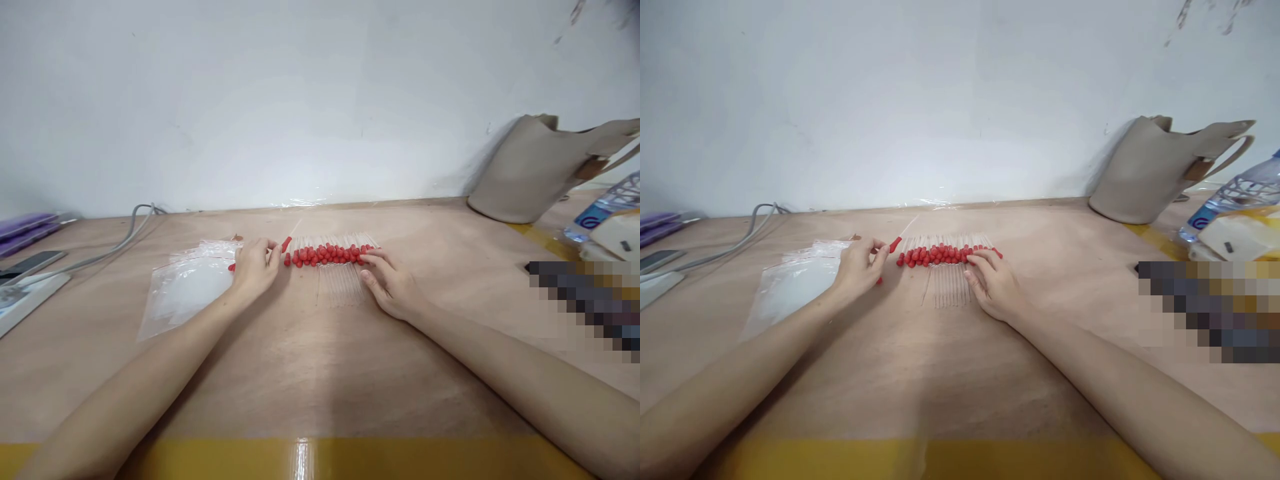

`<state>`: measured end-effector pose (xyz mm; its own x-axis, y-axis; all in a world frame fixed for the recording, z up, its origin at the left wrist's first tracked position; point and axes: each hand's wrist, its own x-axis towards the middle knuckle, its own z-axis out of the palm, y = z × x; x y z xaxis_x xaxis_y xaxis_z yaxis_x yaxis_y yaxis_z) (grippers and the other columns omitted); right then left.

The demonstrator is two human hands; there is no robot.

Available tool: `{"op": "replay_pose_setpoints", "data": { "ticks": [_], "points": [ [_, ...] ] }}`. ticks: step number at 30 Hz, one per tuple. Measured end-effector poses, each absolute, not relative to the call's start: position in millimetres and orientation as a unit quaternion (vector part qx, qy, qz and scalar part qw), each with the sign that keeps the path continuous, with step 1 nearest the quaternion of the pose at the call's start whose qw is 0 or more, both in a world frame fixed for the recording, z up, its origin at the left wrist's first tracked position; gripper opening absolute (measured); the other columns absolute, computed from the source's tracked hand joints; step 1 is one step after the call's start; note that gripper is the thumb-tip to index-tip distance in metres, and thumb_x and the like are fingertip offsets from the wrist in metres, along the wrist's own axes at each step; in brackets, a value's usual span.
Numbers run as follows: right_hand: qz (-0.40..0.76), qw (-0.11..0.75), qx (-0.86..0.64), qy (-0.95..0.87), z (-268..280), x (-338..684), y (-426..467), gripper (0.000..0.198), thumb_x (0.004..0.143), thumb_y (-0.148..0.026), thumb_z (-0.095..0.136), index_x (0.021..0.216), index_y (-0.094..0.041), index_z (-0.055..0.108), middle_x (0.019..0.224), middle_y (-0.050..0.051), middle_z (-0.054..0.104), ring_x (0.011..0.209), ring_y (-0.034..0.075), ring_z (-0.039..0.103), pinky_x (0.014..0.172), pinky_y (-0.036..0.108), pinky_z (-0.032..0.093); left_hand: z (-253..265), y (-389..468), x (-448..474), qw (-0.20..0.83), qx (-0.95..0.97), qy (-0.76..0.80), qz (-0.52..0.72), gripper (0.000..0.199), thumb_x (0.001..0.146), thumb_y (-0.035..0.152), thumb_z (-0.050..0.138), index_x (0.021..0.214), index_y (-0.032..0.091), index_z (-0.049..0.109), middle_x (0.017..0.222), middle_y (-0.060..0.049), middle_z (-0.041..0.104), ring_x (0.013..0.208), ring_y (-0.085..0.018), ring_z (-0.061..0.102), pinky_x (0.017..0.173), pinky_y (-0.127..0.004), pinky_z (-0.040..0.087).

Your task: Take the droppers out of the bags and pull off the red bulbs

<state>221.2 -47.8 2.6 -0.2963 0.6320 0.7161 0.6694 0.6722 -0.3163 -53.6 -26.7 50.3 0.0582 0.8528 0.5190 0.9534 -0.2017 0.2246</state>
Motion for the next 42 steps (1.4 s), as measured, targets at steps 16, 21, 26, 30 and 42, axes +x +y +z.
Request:
{"op": "replay_pose_setpoints", "data": {
  "ticks": [16,21,26,30,42],
  "points": [
    [-0.132,0.333,-0.271,-0.893,8,217,-52,0.041,0.086,-0.034,0.048,0.124,-0.017,0.047,0.122,0.01,0.055,0.116,0.023,0.047,0.098,0.045,0.035,31,-74,-36,0.208,-0.879,-0.303,-0.303,0.007,0.084,0.019,0.051,0.083,0.02,0.058,0.086,-0.001,0.069,0.075,-0.015,0.059,0.076,-0.036,0.035],
    [-0.135,0.348,-0.244,-0.895,3,212,-53,0.025,0.086,-0.028,0.05,0.107,-0.021,0.059,0.103,0.005,0.066,0.105,0.019,0.055,0.098,0.043,0.037,26,-74,-37,0.19,-0.884,-0.297,-0.306,0.008,0.083,0.02,0.052,0.083,0.021,0.06,0.087,0.0,0.069,0.078,-0.015,0.06,0.08,-0.037,0.038],
    [-0.132,0.356,-0.232,-0.896,0,209,-53,0.019,0.086,-0.024,0.048,0.096,-0.02,0.063,0.091,0.004,0.069,0.099,0.019,0.058,0.095,0.042,0.04,25,-73,-29,0.146,-0.895,-0.296,-0.301,0.032,0.083,0.028,0.053,0.113,0.018,0.054,0.121,-0.009,0.057,0.116,-0.023,0.048,0.099,-0.043,0.035],
    [-0.122,0.369,-0.212,-0.897,1,206,-56,0.018,0.086,-0.024,0.049,0.095,-0.018,0.063,0.089,0.004,0.068,0.092,0.017,0.06,0.09,0.038,0.044,20,-71,-20,0.121,-0.909,-0.266,-0.297,0.032,0.084,0.031,0.053,0.112,0.016,0.055,0.118,-0.009,0.059,0.118,-0.022,0.047,0.102,-0.043,0.035],
    [-0.111,0.375,-0.217,-0.894,-2,200,-57,0.021,0.087,-0.026,0.048,0.1,-0.016,0.061,0.096,0.008,0.068,0.092,0.019,0.062,0.082,0.035,0.051,17,-70,-15,0.138,-0.904,-0.261,-0.309,0.022,0.086,0.027,0.05,0.104,0.018,0.059,0.101,-0.005,0.067,0.108,-0.02,0.056,0.1,-0.042,0.038]
  ]
}}
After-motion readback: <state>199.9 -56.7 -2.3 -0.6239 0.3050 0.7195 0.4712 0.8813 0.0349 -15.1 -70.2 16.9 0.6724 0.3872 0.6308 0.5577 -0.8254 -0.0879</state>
